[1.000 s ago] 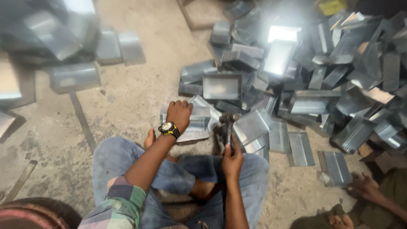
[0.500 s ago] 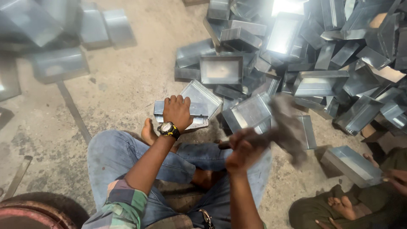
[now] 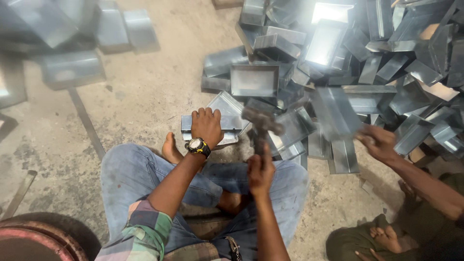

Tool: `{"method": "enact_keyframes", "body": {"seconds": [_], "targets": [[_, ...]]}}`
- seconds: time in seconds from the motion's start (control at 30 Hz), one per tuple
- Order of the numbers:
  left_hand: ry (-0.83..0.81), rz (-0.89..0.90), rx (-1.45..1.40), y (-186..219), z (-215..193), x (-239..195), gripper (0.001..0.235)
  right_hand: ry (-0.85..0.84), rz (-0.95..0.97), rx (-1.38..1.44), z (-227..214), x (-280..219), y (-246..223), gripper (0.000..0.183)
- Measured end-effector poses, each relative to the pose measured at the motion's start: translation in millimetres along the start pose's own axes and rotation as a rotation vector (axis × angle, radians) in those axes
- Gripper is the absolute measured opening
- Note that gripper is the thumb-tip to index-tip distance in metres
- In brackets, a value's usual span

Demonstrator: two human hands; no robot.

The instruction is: The person sits on the floor and uses a hammer to shape or join small metal boxes, handling them one at a time from a large pile.

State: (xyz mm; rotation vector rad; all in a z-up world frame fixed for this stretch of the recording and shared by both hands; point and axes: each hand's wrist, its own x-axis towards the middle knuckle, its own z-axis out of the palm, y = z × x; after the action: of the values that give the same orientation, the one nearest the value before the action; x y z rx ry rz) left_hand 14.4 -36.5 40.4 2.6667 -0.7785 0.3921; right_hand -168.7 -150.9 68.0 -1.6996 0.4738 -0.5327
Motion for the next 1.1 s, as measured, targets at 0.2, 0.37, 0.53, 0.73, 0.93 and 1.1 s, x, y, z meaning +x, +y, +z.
{"method": "enact_keyframes", "body": {"seconds": [0.2, 0.37, 0.53, 0.73, 0.93, 1.1], "targets": [[0.023, 0.001, 0.001, 0, -12, -1, 0.031, 0.089, -0.061, -0.123, -16, 5, -17, 0.052], [0.367, -0.374, -0.184, -34, 7, -44, 0.062, 0.18, -0.426, 0.243, -42, -32, -77, 0.054], [0.012, -0.468, -0.345, -83, 64, -73, 0.05, 0.121, -0.59, 0.435, -22, -26, -80, 0.053], [0.042, -0.45, -0.339, -65, 109, -82, 0.058, -0.048, -0.179, -0.441, 26, -2, -25, 0.037], [0.029, -0.448, -0.359, -60, 105, -86, 0.06, 0.066, -0.376, 0.06, 1, -27, -54, 0.045], [-0.035, -0.486, -0.386, -61, 99, -78, 0.065, 0.143, -0.494, 0.286, 20, -22, -24, 0.047]]}}
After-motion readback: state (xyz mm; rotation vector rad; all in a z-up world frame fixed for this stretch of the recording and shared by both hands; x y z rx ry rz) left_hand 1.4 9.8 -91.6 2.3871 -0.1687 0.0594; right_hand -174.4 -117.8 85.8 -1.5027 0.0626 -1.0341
